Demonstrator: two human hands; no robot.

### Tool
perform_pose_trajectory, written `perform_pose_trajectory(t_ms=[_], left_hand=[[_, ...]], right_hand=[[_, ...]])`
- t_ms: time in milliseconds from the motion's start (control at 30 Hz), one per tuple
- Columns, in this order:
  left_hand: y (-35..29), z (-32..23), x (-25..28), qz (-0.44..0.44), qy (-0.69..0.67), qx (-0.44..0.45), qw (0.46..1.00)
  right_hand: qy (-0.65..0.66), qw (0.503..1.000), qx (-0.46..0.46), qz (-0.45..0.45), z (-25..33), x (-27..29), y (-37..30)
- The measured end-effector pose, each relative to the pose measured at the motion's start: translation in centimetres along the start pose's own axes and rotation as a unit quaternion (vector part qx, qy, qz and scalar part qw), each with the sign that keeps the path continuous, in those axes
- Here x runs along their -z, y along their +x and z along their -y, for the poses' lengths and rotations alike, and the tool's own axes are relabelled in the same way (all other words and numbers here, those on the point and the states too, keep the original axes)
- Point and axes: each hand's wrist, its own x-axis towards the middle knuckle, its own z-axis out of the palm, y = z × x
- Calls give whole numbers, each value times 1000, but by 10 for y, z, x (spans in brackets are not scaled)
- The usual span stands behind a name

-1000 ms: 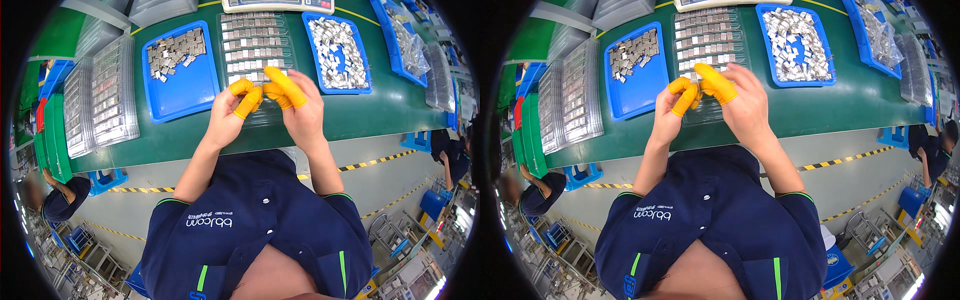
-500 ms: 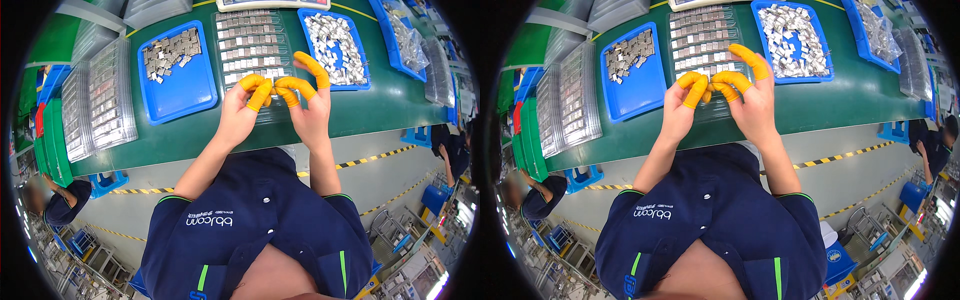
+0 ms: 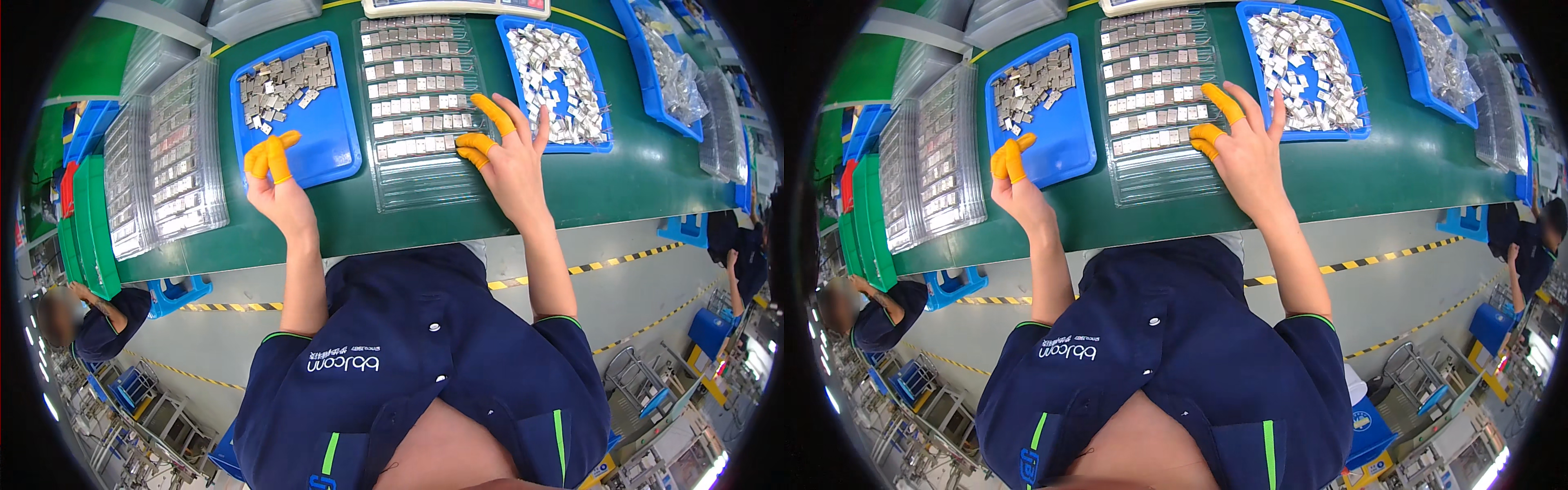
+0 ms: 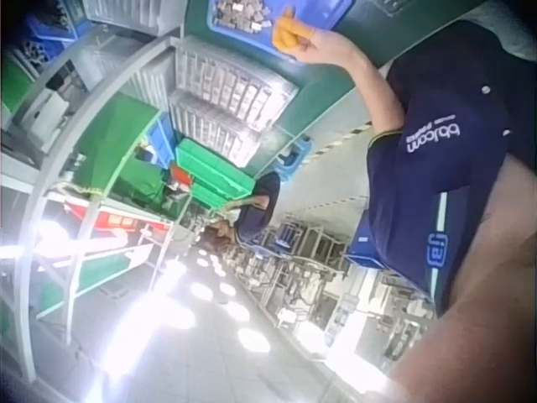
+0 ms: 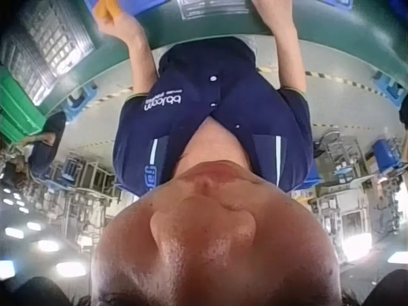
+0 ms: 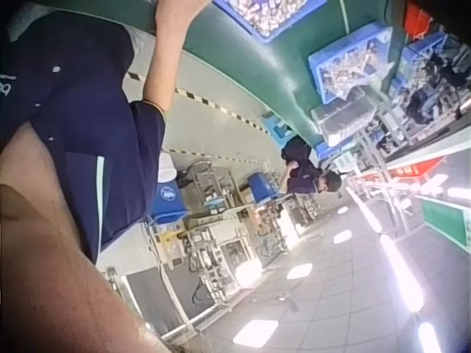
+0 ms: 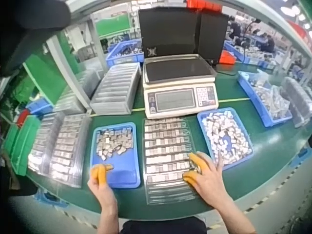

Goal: The person assembles small metal components into a plastic tray by hand, wearing finger cots.

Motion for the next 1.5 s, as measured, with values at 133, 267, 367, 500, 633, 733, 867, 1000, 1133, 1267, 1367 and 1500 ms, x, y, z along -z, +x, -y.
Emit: perform_pose_trajectory(t_ms=[133, 267, 367, 500, 633, 733, 867, 1000, 1133, 1267, 1367, 1500], left_hand=[[21, 10, 16, 57, 246, -78, 964], [47, 15, 11, 145, 425, -110, 887], [56, 14, 0, 159, 469, -142, 857], [63, 14, -10, 161, 533, -146, 818], [66, 19, -12, 190, 539, -121, 811], [66, 17, -12, 204, 475, -184, 836], [72, 8, -15, 280, 500, -231, 786], [74, 7, -19, 316, 547, -285, 721], [75, 2, -18, 341, 542, -298, 709], [73, 6, -13, 317, 519, -262, 749], [71, -2, -6, 287, 489, -181, 804], [69, -6, 3, 219, 292, 46, 930]], right_hand=[[29, 998, -27, -38, -13, 13, 7], [-50, 973, -216, -59, -65, 10, 6], [-10, 969, -247, -21, -77, 7, 7], [-32, 956, -290, 14, -79, 7, 13], [7, 954, -300, -6, -78, 10, 14], [29, 943, -328, -44, -72, 17, 16], [-7, 938, -333, -94, -82, 13, 9], [18, 925, -355, -131, -68, 22, 16], [130, 909, -354, -176, -67, 23, 16], [204, 890, -363, -186, -72, 17, 11], [261, 880, -343, -201, -58, 19, 14], [249, 906, -280, -198, -59, 15, 13]])
